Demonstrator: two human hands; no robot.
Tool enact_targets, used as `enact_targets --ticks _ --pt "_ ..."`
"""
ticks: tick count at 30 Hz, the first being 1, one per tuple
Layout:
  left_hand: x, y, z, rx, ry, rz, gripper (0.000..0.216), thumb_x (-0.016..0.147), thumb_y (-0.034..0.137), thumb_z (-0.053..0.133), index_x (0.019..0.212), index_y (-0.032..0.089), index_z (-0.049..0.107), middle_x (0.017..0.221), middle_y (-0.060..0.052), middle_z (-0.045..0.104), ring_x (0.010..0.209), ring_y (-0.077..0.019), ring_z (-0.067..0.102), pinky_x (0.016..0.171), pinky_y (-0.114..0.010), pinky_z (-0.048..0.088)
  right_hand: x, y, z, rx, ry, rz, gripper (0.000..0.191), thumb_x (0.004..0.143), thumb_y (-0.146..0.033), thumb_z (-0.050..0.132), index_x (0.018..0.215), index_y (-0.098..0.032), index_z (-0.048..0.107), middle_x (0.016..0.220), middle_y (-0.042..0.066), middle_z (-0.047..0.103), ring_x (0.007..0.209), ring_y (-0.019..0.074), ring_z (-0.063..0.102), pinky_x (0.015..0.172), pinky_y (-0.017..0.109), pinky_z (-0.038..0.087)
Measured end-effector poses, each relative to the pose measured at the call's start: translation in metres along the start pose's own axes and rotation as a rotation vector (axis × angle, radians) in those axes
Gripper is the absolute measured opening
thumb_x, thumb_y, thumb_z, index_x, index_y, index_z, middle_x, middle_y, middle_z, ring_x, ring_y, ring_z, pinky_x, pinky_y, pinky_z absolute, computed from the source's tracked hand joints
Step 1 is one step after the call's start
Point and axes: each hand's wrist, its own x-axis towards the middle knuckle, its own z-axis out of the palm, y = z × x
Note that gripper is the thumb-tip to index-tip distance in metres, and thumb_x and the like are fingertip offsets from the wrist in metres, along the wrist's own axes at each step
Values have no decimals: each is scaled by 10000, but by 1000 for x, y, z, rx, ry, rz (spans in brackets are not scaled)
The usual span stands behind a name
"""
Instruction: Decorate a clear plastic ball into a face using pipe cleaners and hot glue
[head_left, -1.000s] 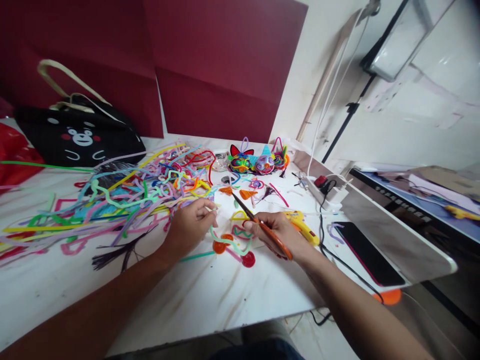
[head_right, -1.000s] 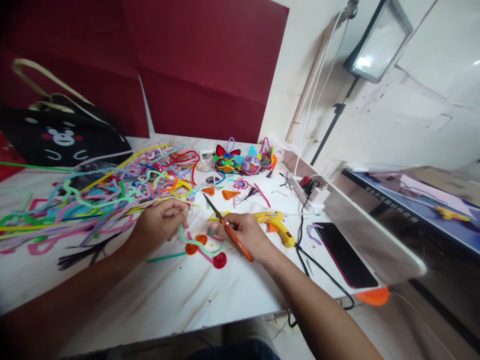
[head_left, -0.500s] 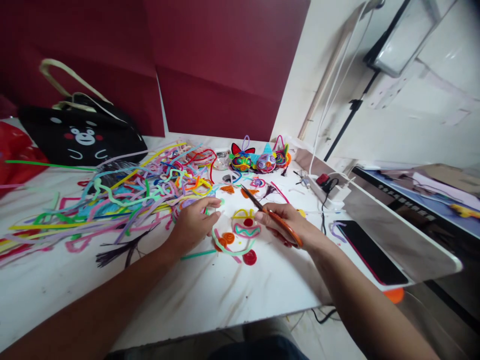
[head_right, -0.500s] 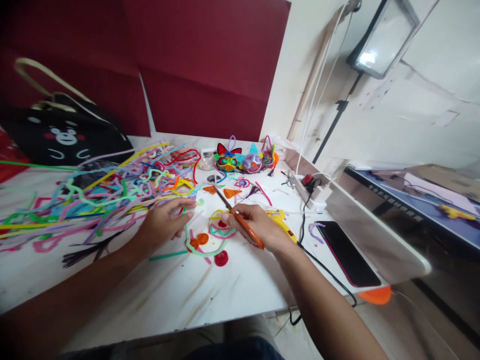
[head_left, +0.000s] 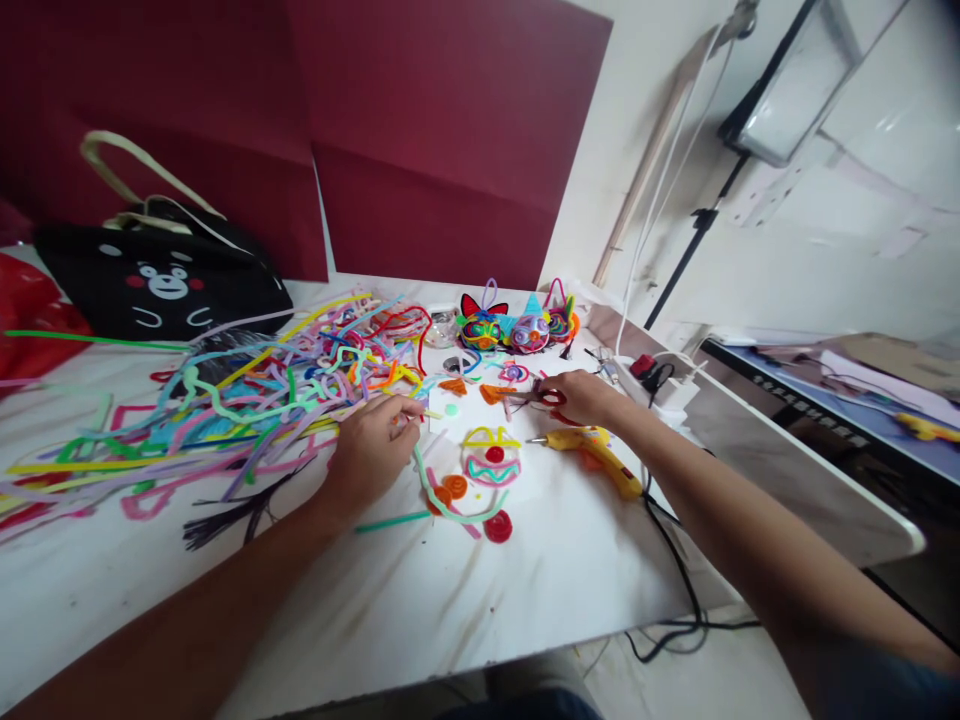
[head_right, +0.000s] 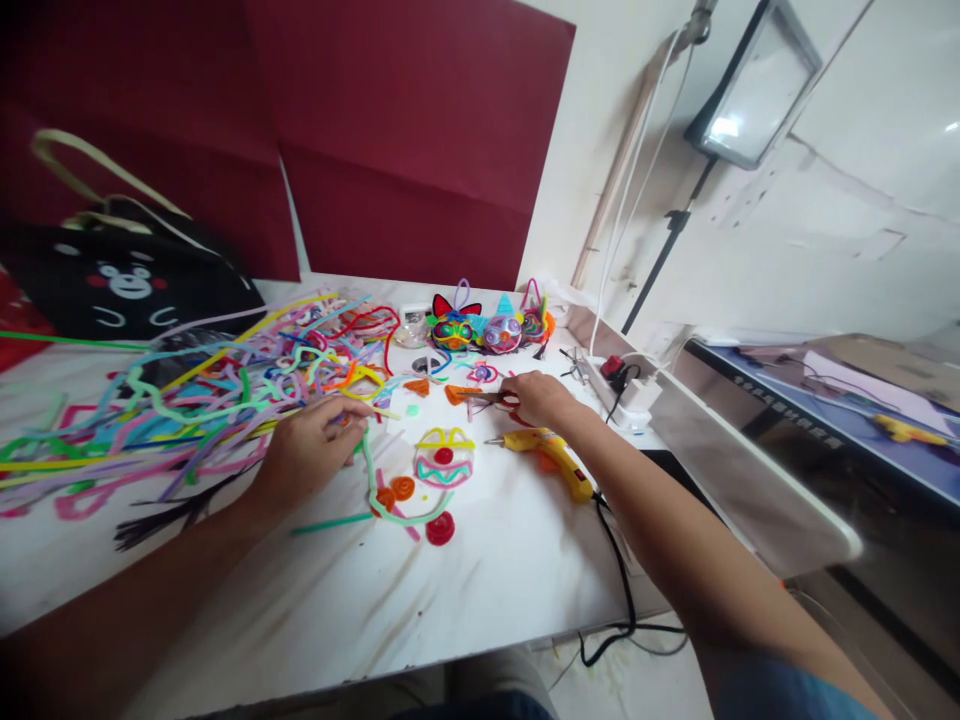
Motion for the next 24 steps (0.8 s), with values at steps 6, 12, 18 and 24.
enact_targets --ticks 6,12,18,24 --pt "1 0 -1 5 20 47 169 780 245 492 820 197 649 936 -41 693 768 -189 648 558 -243 482 22 -4 0 -47 -30 -81 397 771 -62 594 1126 -208 693 1085 121 703 995 260 644 760 273 436" --pt "1 -3 1 -3 6 56 182 802 262 489 814 191 657 906 -41 687 754 -188 636 592 -261 477 32 -60 -8 70 19 -210 291 901 -181 513 1140 -214 676 1086 63 715 973 179 650 781 213 432" --pt "1 -5 3 39 22 132 175 805 225 488 821 189 658 873 -40 690 726 -180 618 669 -280 467 59 -108 3 134 -4 -208 242 904 -250 543 1090 -179 680 1057 101 715 1006 226 648 805 260 456" --pt "0 -5 3 71 34 191 169 800 196 484 806 189 652 851 -47 692 725 -179 602 707 -293 455 72 -121 8 186 -69 -169 278 927 -338 583 1139 -159 606 1153 81 629 1012 215 625 866 415 520"
